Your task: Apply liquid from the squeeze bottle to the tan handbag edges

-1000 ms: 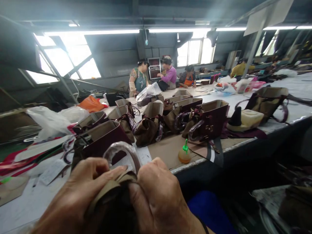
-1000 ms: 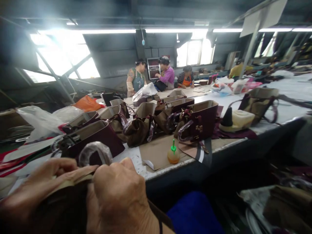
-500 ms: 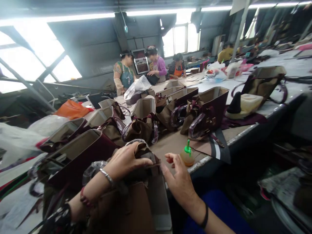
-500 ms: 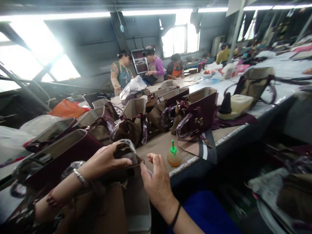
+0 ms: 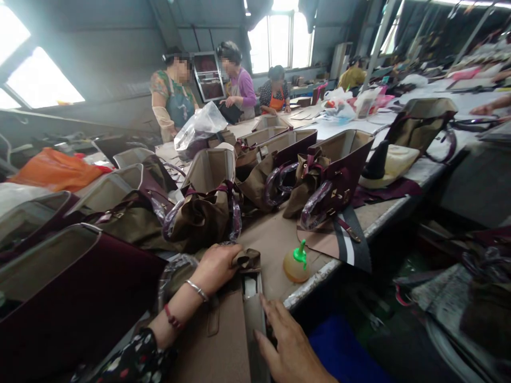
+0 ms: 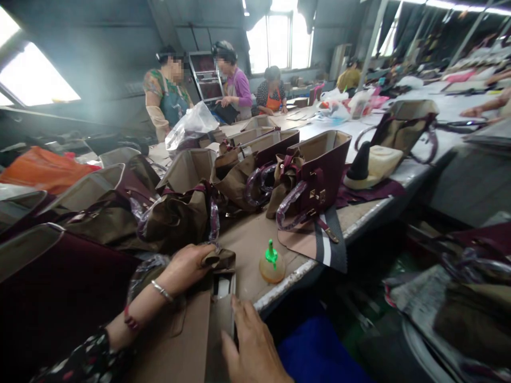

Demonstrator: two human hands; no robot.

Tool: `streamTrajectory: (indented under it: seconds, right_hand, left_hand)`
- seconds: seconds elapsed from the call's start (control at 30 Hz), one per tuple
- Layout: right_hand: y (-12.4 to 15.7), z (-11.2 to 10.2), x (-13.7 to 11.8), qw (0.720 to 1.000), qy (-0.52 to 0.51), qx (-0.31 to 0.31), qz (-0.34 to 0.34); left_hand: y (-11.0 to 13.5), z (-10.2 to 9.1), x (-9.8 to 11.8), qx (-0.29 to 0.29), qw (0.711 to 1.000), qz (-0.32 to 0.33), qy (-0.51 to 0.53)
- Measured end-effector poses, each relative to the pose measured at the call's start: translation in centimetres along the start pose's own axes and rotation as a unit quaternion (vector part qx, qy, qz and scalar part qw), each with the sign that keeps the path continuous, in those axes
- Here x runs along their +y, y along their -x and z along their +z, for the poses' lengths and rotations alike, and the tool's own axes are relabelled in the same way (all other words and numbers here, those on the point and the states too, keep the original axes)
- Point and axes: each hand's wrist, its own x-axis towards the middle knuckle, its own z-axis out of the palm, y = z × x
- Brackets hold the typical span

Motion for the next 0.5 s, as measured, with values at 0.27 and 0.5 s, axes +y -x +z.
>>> streamTrajectory:
  seconds: [0.27,0.5]
  right_hand:
    - [-0.7,-3.7,7.2,0.962,0.040,0.257,0.081]
    - [-4.2,-5.0,7.9,0.941,0.204,0.269,-0.009]
  left_hand:
    - [-0.2,2.2,-0.5,0.123,0.987,0.105,0.008]
    - [-0.4,2.2,-0.3,0.253,0.943,0.218,0.006]
